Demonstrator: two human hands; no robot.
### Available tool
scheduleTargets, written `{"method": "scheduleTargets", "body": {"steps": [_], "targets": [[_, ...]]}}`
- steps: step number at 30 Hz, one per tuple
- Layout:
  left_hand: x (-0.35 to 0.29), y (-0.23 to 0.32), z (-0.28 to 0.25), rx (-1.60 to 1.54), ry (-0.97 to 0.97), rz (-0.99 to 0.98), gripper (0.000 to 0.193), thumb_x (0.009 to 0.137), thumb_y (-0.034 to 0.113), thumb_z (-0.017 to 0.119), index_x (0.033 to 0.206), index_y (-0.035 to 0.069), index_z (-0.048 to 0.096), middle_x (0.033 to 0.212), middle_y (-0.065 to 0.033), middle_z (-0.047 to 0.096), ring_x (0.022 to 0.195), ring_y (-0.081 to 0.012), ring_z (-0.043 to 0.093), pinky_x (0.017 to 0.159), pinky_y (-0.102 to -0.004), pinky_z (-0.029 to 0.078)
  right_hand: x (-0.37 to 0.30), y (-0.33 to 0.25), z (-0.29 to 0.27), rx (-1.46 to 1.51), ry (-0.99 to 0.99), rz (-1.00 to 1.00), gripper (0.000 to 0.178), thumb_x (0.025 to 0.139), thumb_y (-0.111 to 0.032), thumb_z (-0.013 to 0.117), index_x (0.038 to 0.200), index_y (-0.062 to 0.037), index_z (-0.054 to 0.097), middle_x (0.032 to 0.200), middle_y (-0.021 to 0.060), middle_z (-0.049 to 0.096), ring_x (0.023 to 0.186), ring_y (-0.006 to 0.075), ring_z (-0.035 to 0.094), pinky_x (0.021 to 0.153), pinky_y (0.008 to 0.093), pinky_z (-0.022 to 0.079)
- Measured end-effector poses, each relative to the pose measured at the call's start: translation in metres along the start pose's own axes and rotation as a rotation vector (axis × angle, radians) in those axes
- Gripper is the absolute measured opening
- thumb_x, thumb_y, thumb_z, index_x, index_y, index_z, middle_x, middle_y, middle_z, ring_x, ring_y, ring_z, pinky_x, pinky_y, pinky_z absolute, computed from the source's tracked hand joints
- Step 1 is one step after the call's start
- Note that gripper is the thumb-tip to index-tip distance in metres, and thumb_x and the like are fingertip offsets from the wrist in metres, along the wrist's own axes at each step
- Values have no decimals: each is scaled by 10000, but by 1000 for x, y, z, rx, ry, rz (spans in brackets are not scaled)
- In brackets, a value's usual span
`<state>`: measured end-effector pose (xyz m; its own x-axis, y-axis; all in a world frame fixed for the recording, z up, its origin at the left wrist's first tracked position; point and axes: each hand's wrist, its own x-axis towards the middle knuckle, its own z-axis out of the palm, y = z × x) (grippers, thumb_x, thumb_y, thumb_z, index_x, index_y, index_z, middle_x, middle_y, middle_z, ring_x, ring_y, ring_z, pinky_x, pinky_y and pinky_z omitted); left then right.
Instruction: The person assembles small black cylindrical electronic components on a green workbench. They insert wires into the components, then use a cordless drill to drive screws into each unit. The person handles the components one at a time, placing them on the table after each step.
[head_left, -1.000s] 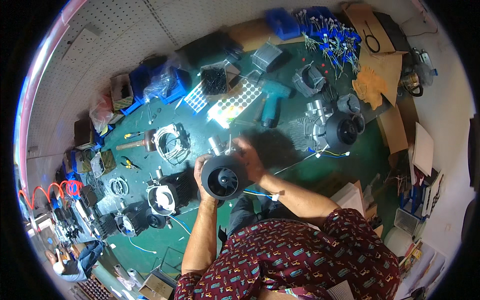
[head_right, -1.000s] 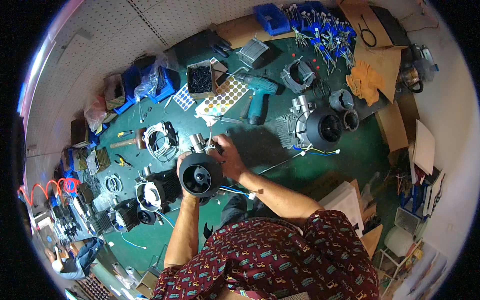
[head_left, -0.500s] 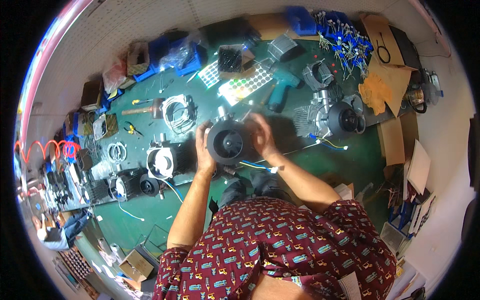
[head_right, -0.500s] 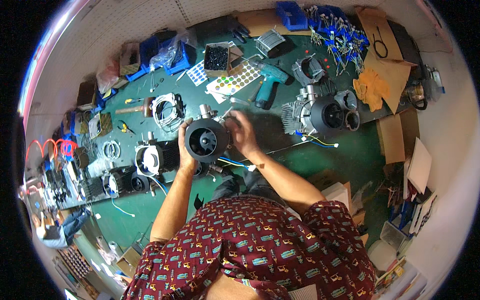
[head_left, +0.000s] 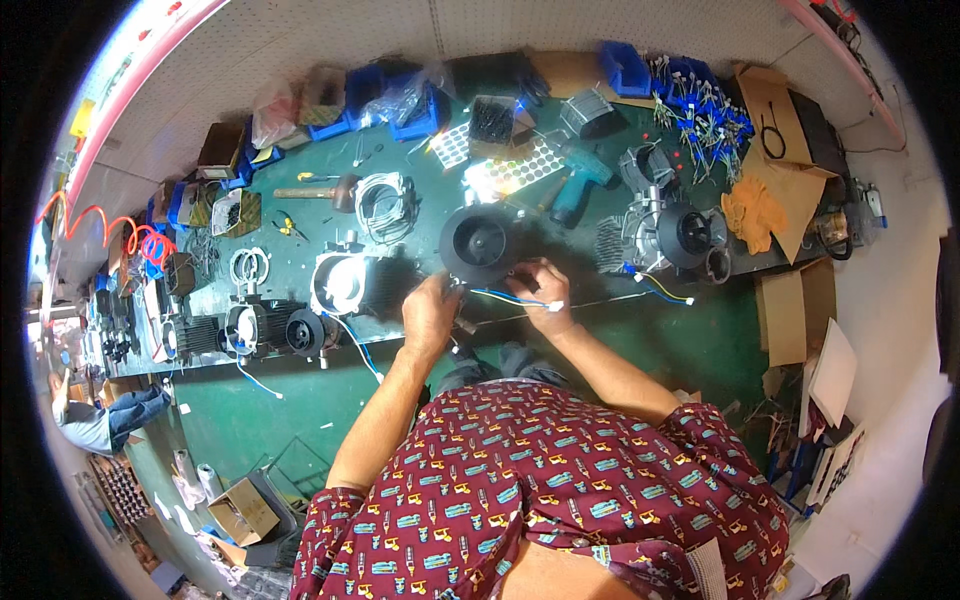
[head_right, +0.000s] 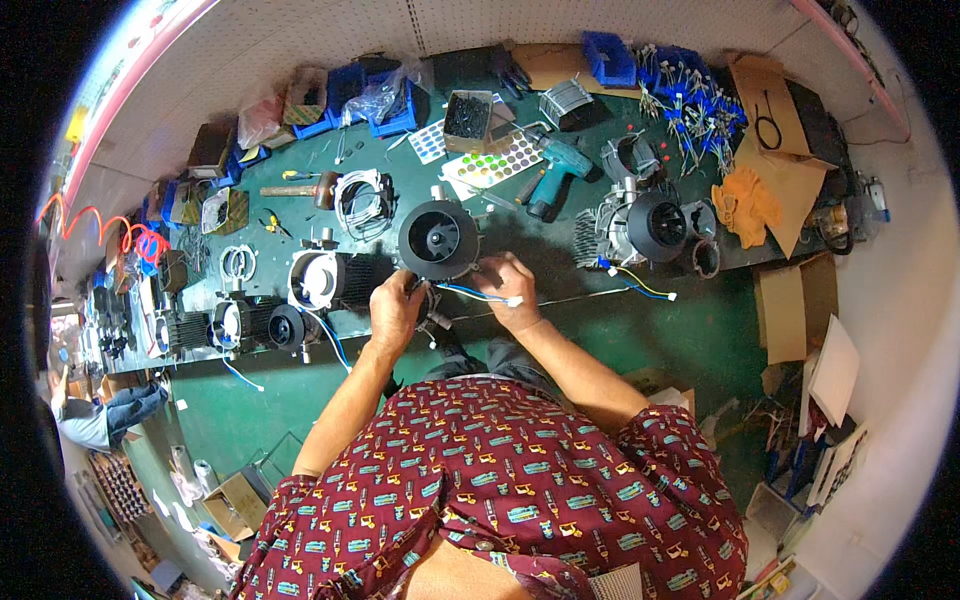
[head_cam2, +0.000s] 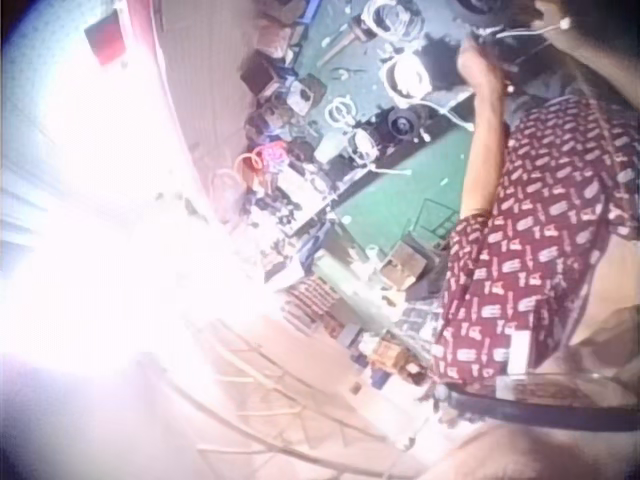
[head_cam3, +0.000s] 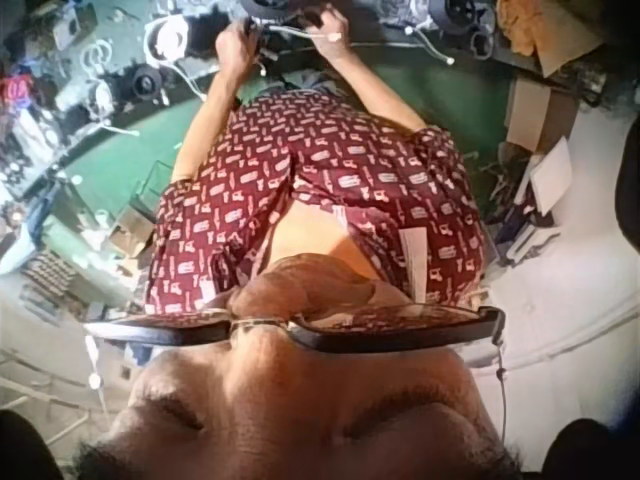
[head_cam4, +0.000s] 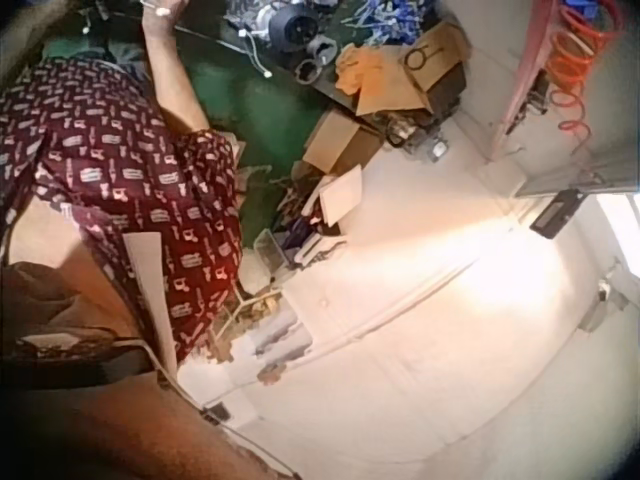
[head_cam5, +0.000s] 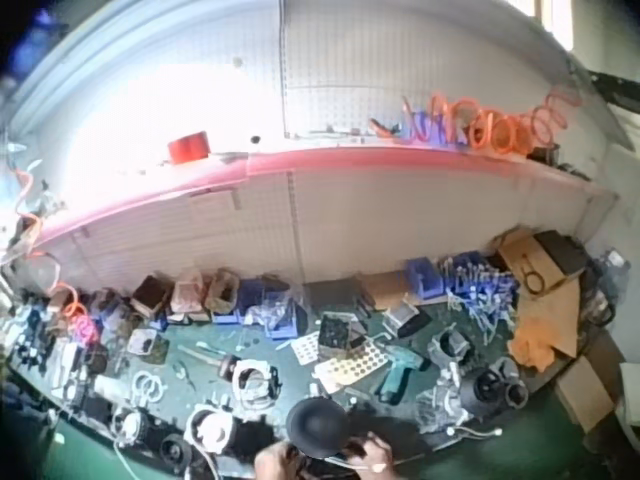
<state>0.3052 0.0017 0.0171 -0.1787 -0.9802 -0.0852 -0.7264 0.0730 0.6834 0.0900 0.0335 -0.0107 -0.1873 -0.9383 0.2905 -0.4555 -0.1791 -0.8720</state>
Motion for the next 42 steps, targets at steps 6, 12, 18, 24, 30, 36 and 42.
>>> {"method": "scheduleTargets", "body": {"steps": [6,12,18,24,30,36,42], "targets": [[3,-12,6,55,6,47,213,845,162,698,1000,20,667,884,-211,690,845,-412,667,730,-473,526,4,3,-3,-38,-51,-22,154,786,-39,740,924,-16,674,905,150,663,818,341,671,708,398,536],[-22,-18,18,-51,232,131,403,879,109,692,1233,-39,571,1160,-238,630,1081,-384,620,952,-412,484,0,7,-1,-24,-2,-74,162,793,-35,726,944,-17,669,911,148,663,830,341,667,734,397,535],[-66,-54,29,-16,324,-92,582,902,157,671,1379,-83,440,1408,-272,460,1321,-392,452,1132,-423,335,-22,19,-16,-23,87,125,159,833,-86,699,962,1,668,889,156,678,822,295,679,740,374,527],[-40,-58,42,-722,319,-636,628,932,204,638,1440,-59,378,1346,-199,543,1223,-270,530,1072,-350,386,-62,46,-23,12,-60,357,124,858,-102,683,934,-4,684,826,124,684,762,218,674,694,336,517],[-53,-75,45,-769,165,-842,547,869,123,660,1358,36,430,1213,-152,592,951,-249,653,620,-393,617,-104,81,5,204,-290,707,242,839,-160,726,1007,10,688,890,100,720,832,167,683,771,323,537],[-103,-31,9,-1030,4,-1047,765,874,108,607,1508,149,180,1181,-128,600,943,-266,673,673,-416,611,-121,32,14,507,-428,992,466,882,-360,723,1181,-16,631,1146,77,669,1014,172,625,903,358,489],[-150,-3,-59,-1088,-408,-812,588,945,167,552,1479,212,310,1126,-101,612,780,-232,668,627,-355,595,-148,-15,18,1006,-486,1024,337,985,-307,594,1095,1,675,1037,77,706,956,174,667,843,366,547]]}}
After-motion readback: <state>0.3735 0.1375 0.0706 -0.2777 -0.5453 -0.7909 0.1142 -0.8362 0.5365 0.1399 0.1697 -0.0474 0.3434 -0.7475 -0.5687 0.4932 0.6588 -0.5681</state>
